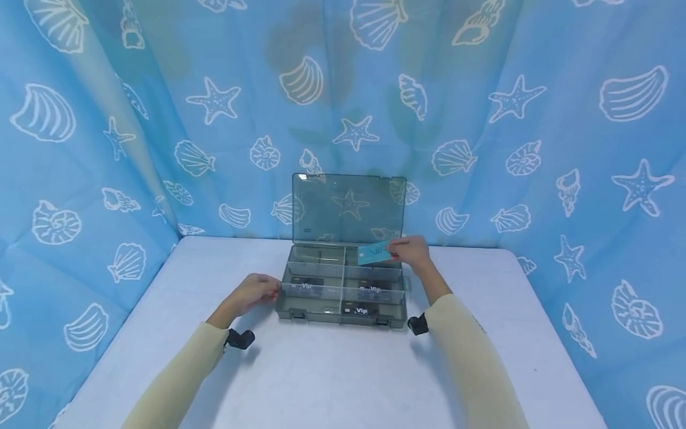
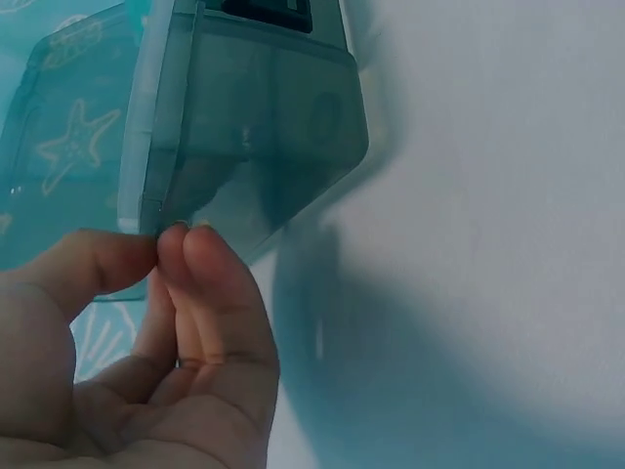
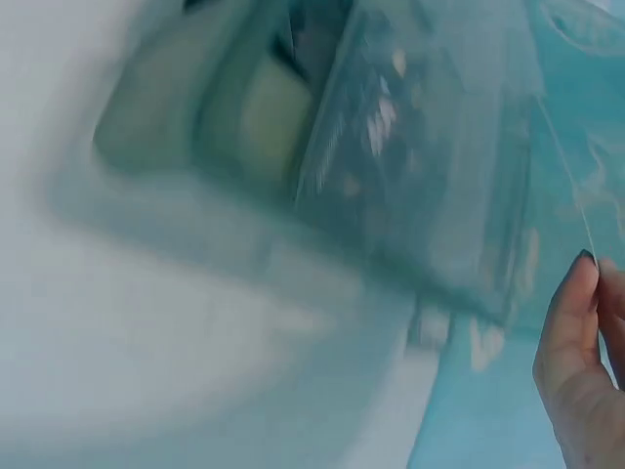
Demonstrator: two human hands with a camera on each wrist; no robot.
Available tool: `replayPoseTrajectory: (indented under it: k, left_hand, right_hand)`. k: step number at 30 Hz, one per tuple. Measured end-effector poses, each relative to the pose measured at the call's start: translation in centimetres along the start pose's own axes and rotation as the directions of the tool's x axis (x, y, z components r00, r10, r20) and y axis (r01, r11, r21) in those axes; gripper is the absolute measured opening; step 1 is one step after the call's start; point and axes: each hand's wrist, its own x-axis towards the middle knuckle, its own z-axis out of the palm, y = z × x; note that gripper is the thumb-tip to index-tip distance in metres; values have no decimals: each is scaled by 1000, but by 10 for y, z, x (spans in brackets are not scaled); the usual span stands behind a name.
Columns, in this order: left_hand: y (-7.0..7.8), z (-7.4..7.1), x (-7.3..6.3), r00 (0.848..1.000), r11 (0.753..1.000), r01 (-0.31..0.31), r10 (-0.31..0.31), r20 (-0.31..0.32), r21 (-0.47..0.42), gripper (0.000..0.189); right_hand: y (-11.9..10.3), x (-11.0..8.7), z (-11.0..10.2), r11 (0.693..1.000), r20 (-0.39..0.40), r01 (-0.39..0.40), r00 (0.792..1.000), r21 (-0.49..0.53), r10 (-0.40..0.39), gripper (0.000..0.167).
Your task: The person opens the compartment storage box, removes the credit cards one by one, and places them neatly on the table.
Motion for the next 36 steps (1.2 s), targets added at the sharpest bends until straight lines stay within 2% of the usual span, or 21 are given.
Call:
replayPoseTrajectory:
  k: [4,8,13,17,19,23,26,30,36]
  left_hand:
    - [1,-1,-6,999,994,-24,28,-38,102,28]
    - [2,-2,-10,998,988,-43,48,-29,147,32]
    - [2,-3,-11,997,984,-60,66,-31,171,35]
    - [2,-4,-11,996,981,-65,74,-41,185,34]
    - [1,-4,-11,996,981,-66,74,-40,183,34]
    - [1,-4,-9,997,984,-65,71,-27,167,33]
    - [1,-3,-9,997,985,-65,69,-20,162,33]
    - [2,-1,-8,998,985,-62,65,-19,160,33]
    - [0,1,-7,998,985,-65,68,-11,158,32]
  right_hand:
    - [12,-1,-32,1000,-39,-6,999,12,7,40]
    - [28,-5,-61,999,-97,-11,995,34,14,44]
    - [51,-7,-78,999,-148,-22,989,38,27,45]
    - [69,-4,-79,998,-163,-70,984,-5,69,41]
    - [77,-1,-77,993,-186,-101,979,-66,87,39]
    - [87,3,-69,963,-290,-162,952,-215,95,35]
    - [91,3,-63,940,-350,-165,935,-300,52,36]
    - [94,0,-57,921,-357,-131,934,-367,-10,40]
    - [96,-2,-52,908,-342,-99,938,-407,-51,40]
